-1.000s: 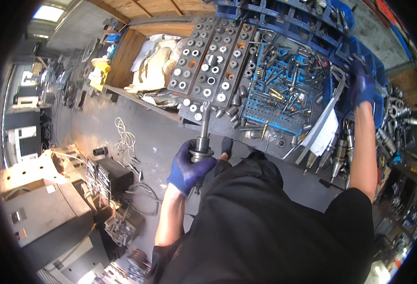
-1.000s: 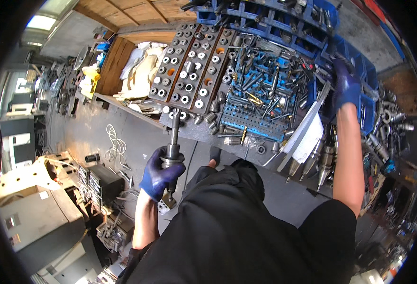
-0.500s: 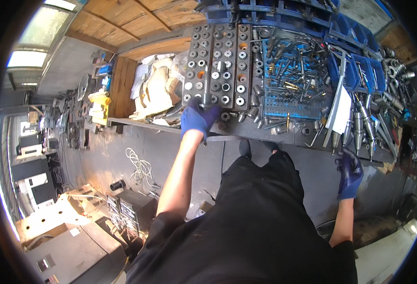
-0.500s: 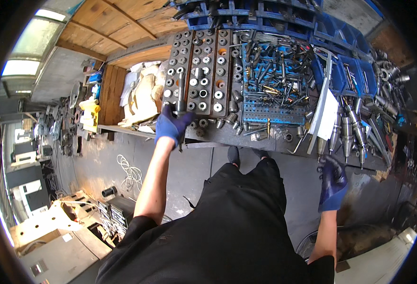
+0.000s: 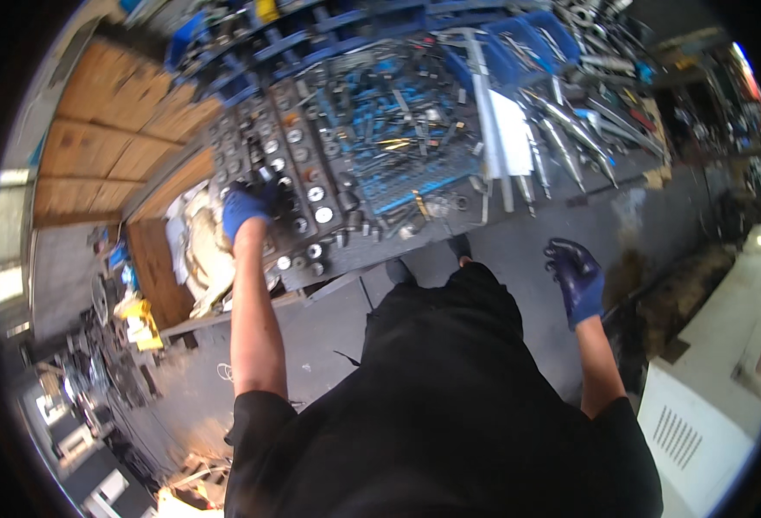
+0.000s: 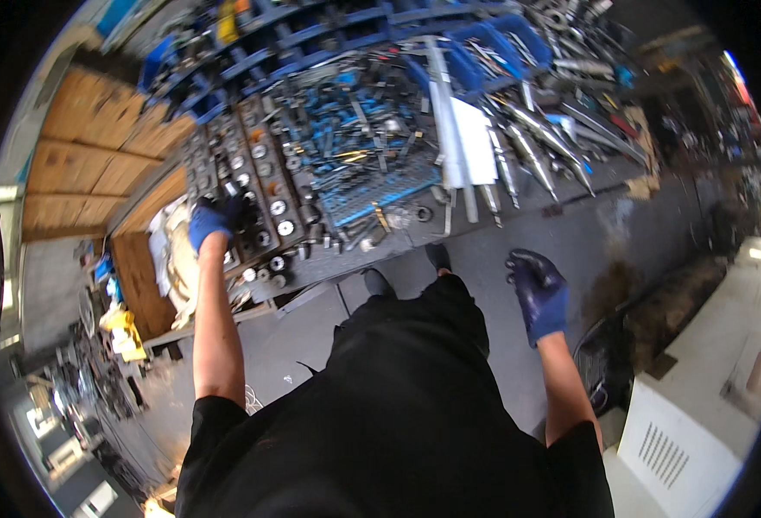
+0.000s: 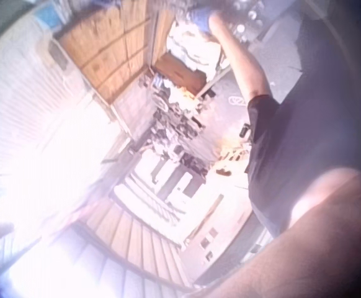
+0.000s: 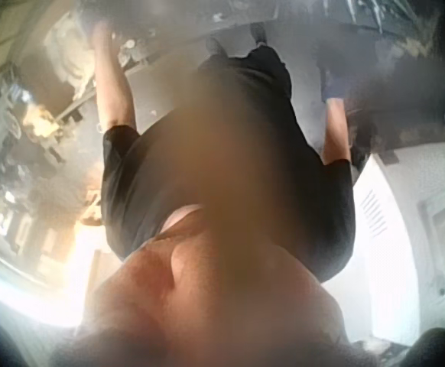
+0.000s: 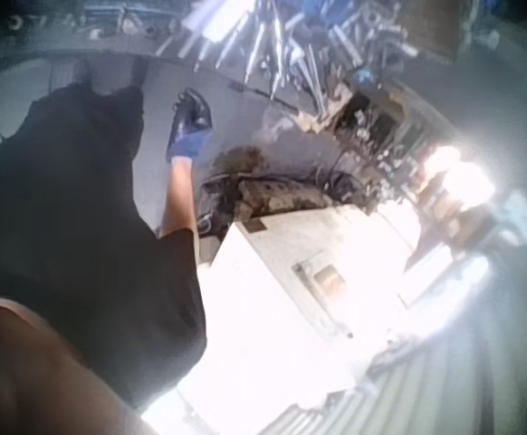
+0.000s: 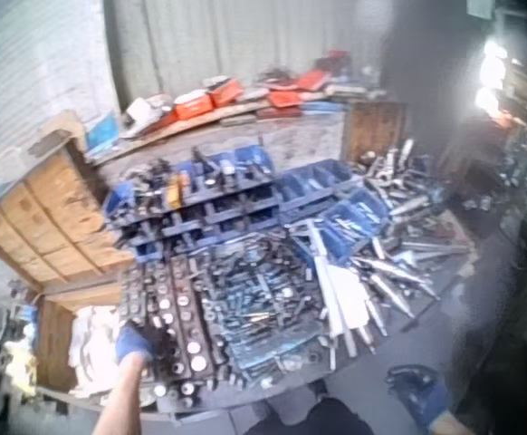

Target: The person picks up a metal shaft from a workbench and measures it with a caliper while consulting a handwritten note. The person then picks up several other metal components, fitting a sleeve onto one of the shafts and organizing them on the workspace.

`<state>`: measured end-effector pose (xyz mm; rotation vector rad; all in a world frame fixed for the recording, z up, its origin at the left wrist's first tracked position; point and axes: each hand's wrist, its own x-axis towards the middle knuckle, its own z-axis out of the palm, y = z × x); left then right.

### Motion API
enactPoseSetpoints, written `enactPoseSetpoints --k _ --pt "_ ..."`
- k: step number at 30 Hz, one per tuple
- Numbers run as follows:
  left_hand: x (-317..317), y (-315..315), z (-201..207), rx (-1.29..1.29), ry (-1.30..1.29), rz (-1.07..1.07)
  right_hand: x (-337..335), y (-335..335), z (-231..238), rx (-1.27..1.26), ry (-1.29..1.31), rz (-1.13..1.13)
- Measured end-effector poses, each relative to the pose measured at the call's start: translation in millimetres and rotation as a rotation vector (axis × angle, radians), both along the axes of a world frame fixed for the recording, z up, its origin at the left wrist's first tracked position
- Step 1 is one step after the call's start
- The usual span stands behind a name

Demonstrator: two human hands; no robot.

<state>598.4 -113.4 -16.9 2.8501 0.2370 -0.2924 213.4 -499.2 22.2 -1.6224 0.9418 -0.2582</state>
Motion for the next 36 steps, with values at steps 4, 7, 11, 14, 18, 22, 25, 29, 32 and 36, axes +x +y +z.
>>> enactPoseSetpoints --k 4,7,11,14,18,22,25,29,32,36 --pt "6.0 15.8 -32.7 0.015 -0.116 -0.114 10.6 -18.7 -7.9 0.071 0.049 -0.058" --pt "5.2 8.4 -20.8 0.115 -0.061 -0.045 12.6 -41.4 -29.6 0.127 0.039 -0.037" --pt "-6.2 2.5 -12.8 0.003 -0.177 -0.098 22.6 -70.5 -41.3 0.233 0.038 -0.011" --pt "-19.8 -19.2 8.6 0.189 -0.175 0.023 22.0 -98.9 -62.0 0.280 0.054 0.034" --pt "-47.0 -33.5 22.2 0.157 -0.467 -0.043 35.2 -124.6 -75.4 0.338 0.176 0.097" --pt "-62.6 -60.6 35.1 -0.176 -0.492 -0.201 52.4 -139.0 -70.7 0.361 0.238 0.144" --pt "-44.4 -84.2 39.4 -0.121 -0.442 -0.361 64.3 -137.5 -60.3 0.308 0.287 0.093" --pt "12.3 -93.8 22.1 -0.097 -0.313 -0.413 53.0 -125.4 -60.7 0.300 0.267 -0.008" --pt "54.9 -113.8 14.7 -0.114 -0.219 -0.418 25.3 -109.8 -61.9 0.320 0.257 -0.095" --pt "106.7 -121.3 -18.1 -0.074 -0.179 -0.468 -8.7 -82.8 -63.4 0.361 0.315 -0.216"
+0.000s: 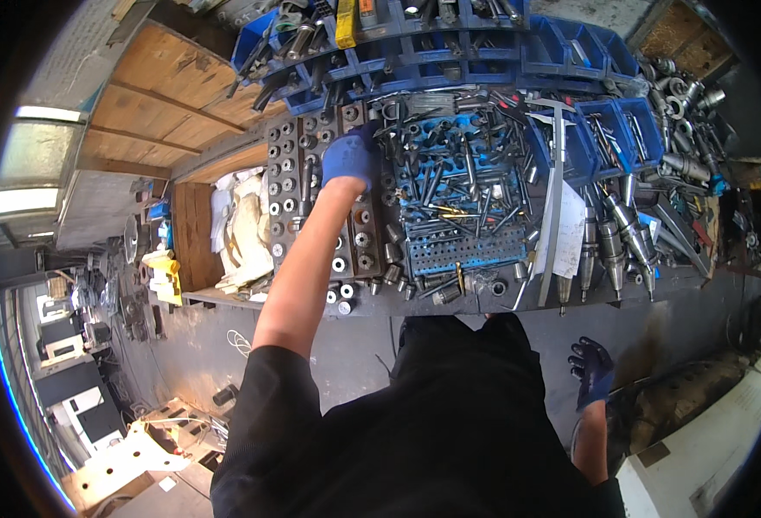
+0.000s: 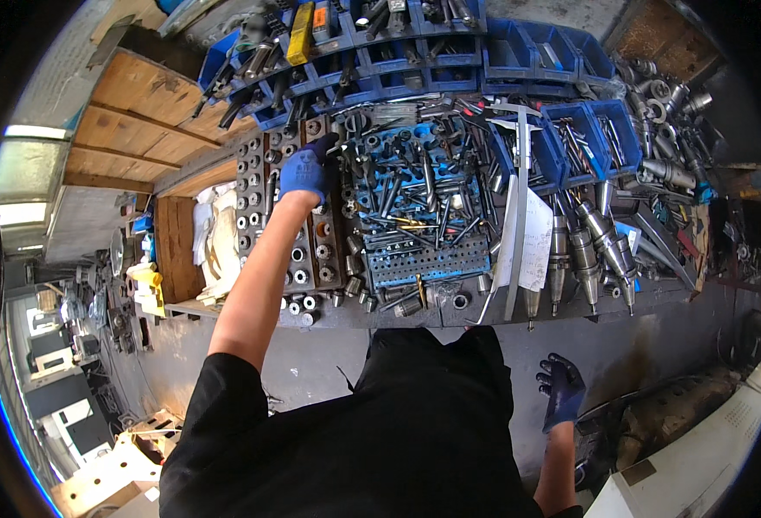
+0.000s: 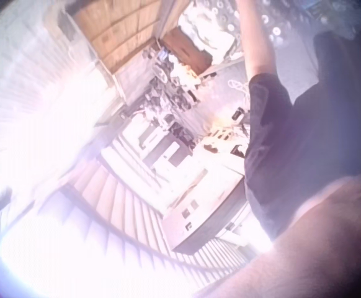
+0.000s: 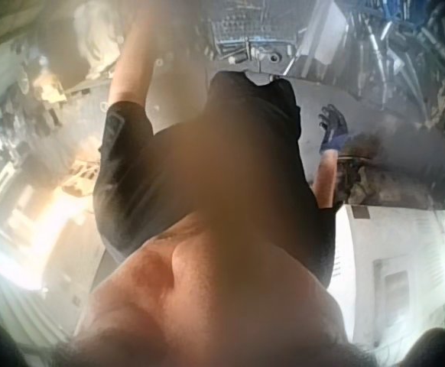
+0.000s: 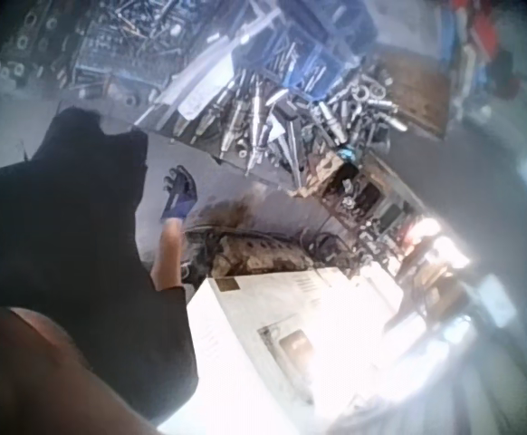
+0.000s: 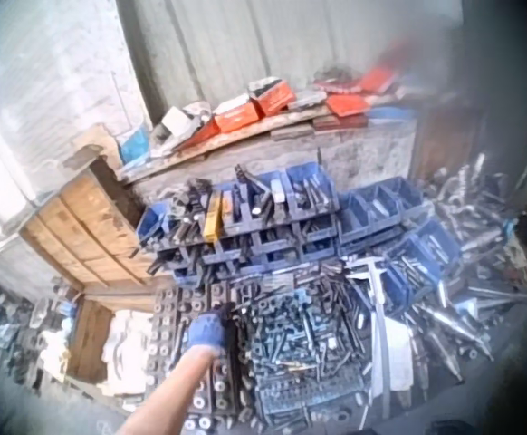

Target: The person picks up a metal shaft from a workbench and measures it with a caliper while consulting a handwritten note. The person then picks up several other metal components, fitting a sleeve onto one of the shafts and organizing them on the workspace.

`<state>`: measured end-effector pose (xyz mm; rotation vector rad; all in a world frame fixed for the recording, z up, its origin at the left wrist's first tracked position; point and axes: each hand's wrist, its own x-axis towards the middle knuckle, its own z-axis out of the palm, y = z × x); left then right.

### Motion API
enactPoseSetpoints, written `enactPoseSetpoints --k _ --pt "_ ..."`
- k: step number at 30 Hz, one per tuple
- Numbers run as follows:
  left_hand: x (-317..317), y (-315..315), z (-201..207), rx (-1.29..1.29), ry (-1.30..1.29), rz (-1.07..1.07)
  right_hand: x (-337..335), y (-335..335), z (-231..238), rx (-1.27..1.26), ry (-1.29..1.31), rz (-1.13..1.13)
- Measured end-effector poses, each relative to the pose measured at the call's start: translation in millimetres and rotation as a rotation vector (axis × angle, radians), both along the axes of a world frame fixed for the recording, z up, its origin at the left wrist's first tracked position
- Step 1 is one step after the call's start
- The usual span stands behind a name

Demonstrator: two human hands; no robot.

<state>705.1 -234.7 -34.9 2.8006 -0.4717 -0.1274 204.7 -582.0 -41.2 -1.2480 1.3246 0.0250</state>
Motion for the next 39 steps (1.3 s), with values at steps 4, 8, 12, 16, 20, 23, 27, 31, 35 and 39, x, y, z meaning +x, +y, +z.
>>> enactPoseSetpoints --k 4,8,12,16,20,23,27,31,35,39 --pt "26.8 -9.5 -4.0 0.010 0.088 -0.111 -9.1 28.7 9.7 -0.035 0.051 -0.104" --pt "45.1 -17.5 -8.5 0.211 0.169 -0.196 -32.2 46.3 0.2 -0.035 0.043 -0.178" --pt "50.3 -24.4 -2.2 0.245 0.180 -0.216 -31.3 57.4 3.5 -0.040 0.091 -0.194" --pt "48.6 -17.2 -4.6 0.114 0.132 -0.135 -30.2 50.8 6.5 -0.061 0.032 -0.157" --pt "40.6 3.4 -5.7 -0.123 0.039 -0.010 -23.4 45.0 3.2 -0.062 0.017 -0.115" --pt "29.6 16.0 5.7 -0.175 0.081 -0.007 -19.4 38.6 -1.7 -0.047 -0.003 -0.077" --pt "9.3 38.3 5.7 -0.320 0.122 -0.029 -4.3 29.4 -2.6 -0.040 0.003 -0.032" --pt "3.7 56.8 -8.0 -0.730 0.505 0.123 12.2 20.4 -1.3 -0.037 0.052 -0.009" --pt "-6.4 55.0 17.5 -1.071 0.776 0.222 12.9 10.7 -6.4 -0.057 0.042 0.041" --pt "-25.2 53.5 56.2 -0.970 0.760 0.082 16.9 11.4 0.1 -0.065 0.048 0.039"
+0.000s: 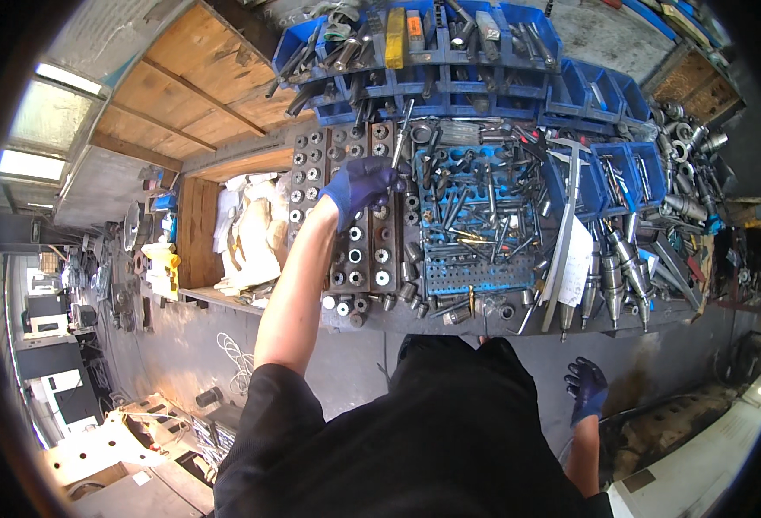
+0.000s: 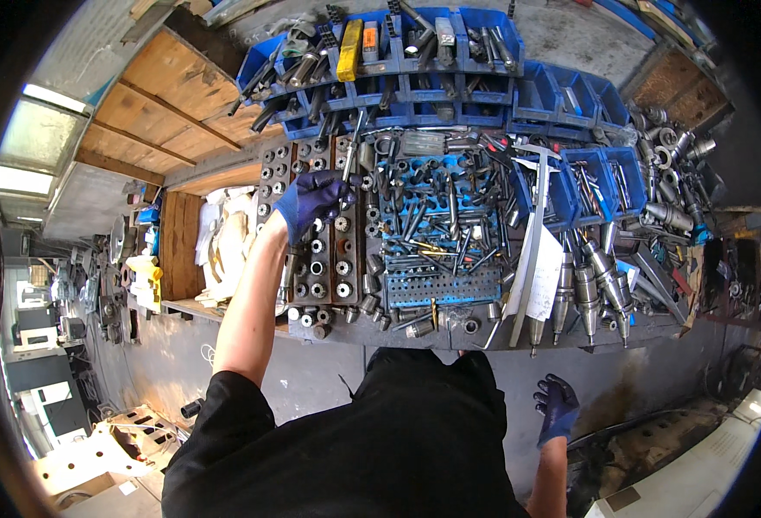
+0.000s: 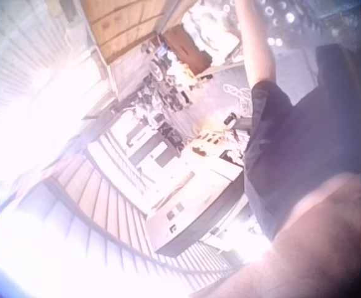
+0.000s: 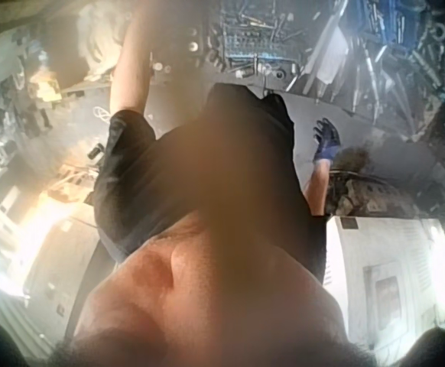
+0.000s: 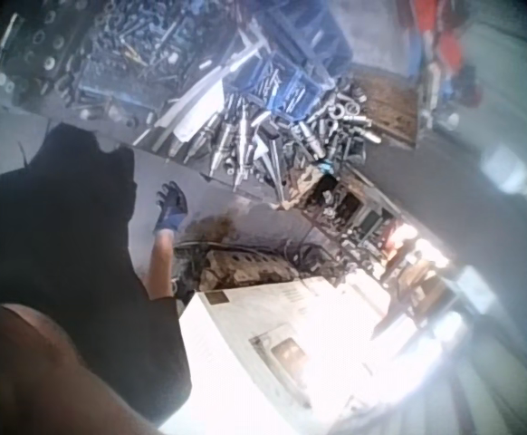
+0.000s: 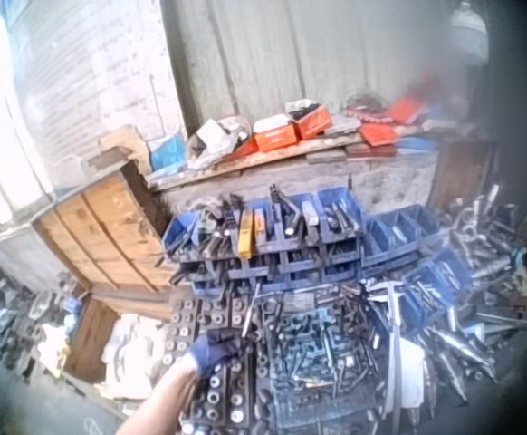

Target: The person picks up a metal shaft from a workbench and measures it with a caliper while consulting a handwritten note. The person then picks up several other metal components, fitting a sleeve onto one of the shafts and organizing them on the workspace.

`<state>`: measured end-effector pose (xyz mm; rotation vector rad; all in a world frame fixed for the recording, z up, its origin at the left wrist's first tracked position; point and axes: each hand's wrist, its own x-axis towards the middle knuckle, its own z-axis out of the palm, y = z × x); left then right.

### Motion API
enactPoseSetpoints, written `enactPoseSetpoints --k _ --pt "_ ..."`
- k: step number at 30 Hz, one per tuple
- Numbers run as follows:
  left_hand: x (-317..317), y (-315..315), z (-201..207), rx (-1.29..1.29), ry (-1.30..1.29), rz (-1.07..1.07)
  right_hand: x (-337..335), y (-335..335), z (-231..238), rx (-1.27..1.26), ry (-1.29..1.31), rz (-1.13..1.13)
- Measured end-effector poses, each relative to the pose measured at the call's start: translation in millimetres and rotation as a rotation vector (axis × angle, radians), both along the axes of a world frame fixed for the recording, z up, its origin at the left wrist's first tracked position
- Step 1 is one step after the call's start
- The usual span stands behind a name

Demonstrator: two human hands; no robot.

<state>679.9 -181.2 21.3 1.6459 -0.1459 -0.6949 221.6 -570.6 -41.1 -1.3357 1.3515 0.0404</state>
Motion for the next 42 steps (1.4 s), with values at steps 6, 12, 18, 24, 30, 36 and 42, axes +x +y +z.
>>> enactPoseSetpoints --k 6,12,18,24,30,36,42 --pt "-1.0 5.3 6.6 -0.132 0.008 -0.104 -2.8 2.0 -2.3 0.013 0.008 -0.032" --pt "-5.8 -1.7 27.0 -0.244 -0.004 -0.185 -4.0 3.5 -5.5 0.011 -0.001 -0.069" --pt "1.5 -9.5 23.9 -0.074 0.096 -0.010 -5.6 1.8 -8.9 0.006 -0.027 -0.074" --pt "42.6 -36.4 11.1 0.142 -0.064 0.080 -16.2 3.6 -10.8 0.003 -0.016 -0.102" --pt "157.2 -64.9 -67.3 0.340 -0.398 0.192 -31.1 12.3 -9.7 -0.051 -0.027 -0.106" --pt "190.8 -87.3 -97.7 -0.052 -0.037 0.287 -44.6 29.5 1.5 -0.057 -0.089 -0.252" --pt "182.7 -88.6 -83.5 -0.029 0.174 0.390 -53.6 47.0 3.8 -0.025 -0.025 -0.341"
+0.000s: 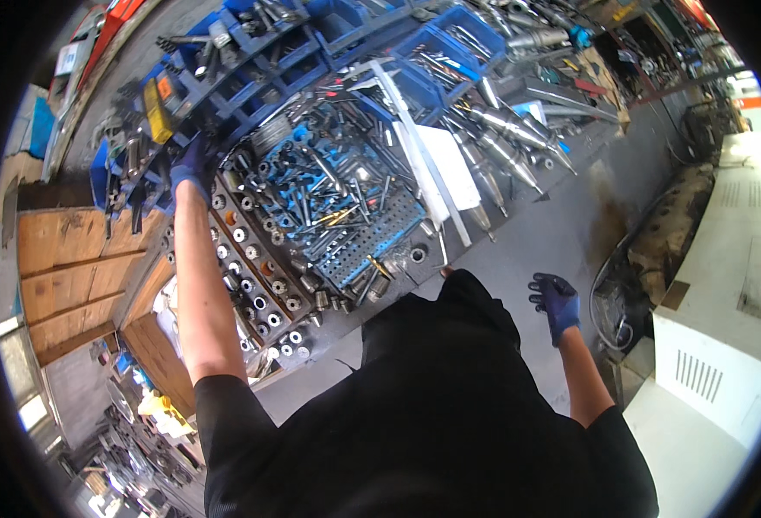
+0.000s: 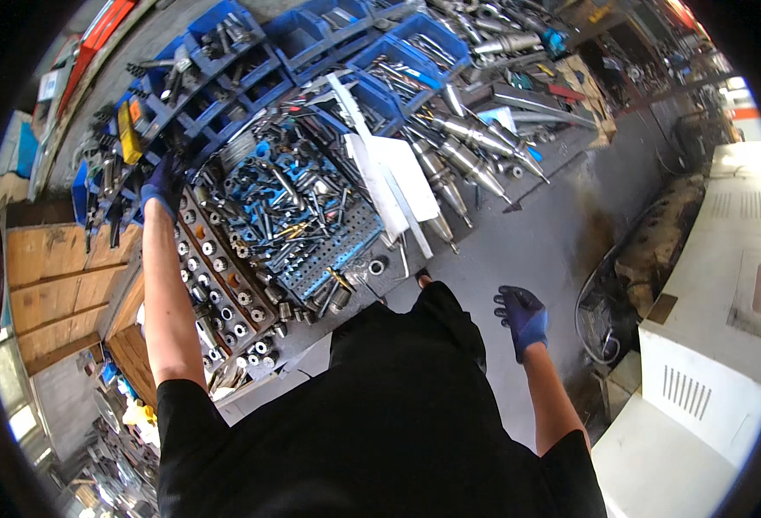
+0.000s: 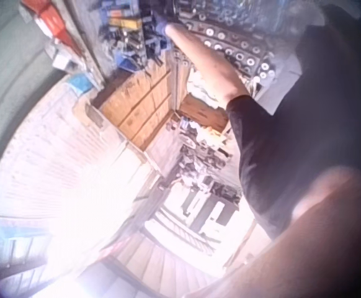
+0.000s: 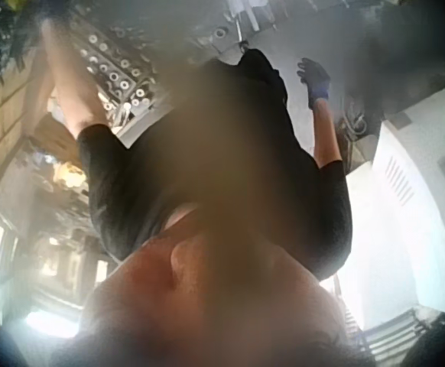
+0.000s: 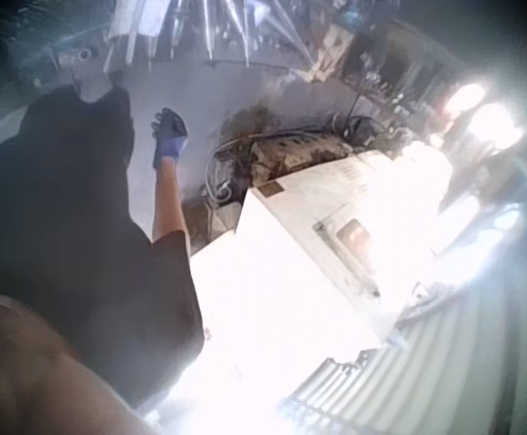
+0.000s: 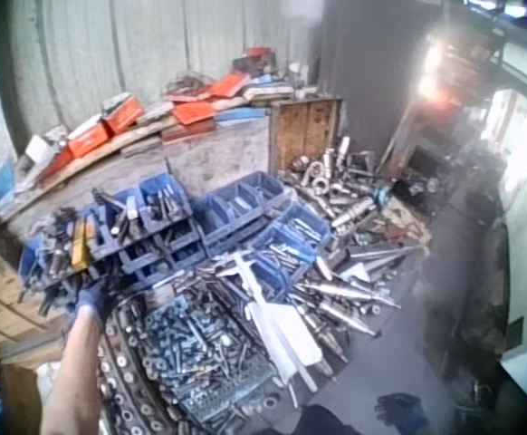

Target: The person picks up a metal shaft from a workbench and measures it with a caliper while consulting a handwritten note. The person then picks up several other metal components, fitting a sleeve onto one of the shafts and organizing them on the workspace.

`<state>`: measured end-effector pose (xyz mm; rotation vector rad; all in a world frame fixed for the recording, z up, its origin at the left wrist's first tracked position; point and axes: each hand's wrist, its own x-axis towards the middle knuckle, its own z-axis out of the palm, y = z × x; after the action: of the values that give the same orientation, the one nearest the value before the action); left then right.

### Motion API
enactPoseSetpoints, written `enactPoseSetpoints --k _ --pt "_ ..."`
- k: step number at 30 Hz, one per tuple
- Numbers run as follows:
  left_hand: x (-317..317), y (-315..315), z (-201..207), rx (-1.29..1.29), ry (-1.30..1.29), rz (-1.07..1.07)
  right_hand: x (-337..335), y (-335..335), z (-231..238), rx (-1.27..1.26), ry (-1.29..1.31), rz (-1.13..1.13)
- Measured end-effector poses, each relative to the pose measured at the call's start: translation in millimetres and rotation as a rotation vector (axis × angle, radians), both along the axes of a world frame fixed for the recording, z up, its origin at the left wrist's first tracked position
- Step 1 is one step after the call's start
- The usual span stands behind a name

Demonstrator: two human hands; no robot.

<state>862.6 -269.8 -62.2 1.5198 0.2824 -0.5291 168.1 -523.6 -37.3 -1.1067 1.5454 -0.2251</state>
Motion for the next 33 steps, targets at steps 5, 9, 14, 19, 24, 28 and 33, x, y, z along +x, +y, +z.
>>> enactPoseSetpoints --k 5,9,14,19,24,28,33 --pt "-36.4 11.0 41.0 -0.019 -0.122 0.150 6.3 -7.0 -4.4 -0.010 -0.063 0.034" --pt "-150.9 0.8 121.8 -0.023 -0.468 0.099 26.3 -30.5 -0.2 -0.061 -0.107 0.164" --pt "-287.2 -10.7 149.1 -0.044 -0.546 -0.205 57.7 -74.2 -6.9 -0.048 -0.199 0.263" --pt "-396.3 -57.8 142.4 -0.080 -0.400 -0.351 72.4 -135.9 -29.6 -0.074 -0.308 0.498" --pt "-459.2 -127.9 129.3 -0.064 -0.217 -0.399 59.1 -207.1 -32.6 -0.115 -0.273 0.682" --pt "-497.4 -173.7 125.6 0.024 -0.238 -0.423 55.5 -257.1 -8.8 0.056 -0.293 0.569" --pt "-529.7 -199.0 122.7 0.071 -0.193 -0.412 56.1 -311.0 -21.1 0.118 -0.155 0.567"
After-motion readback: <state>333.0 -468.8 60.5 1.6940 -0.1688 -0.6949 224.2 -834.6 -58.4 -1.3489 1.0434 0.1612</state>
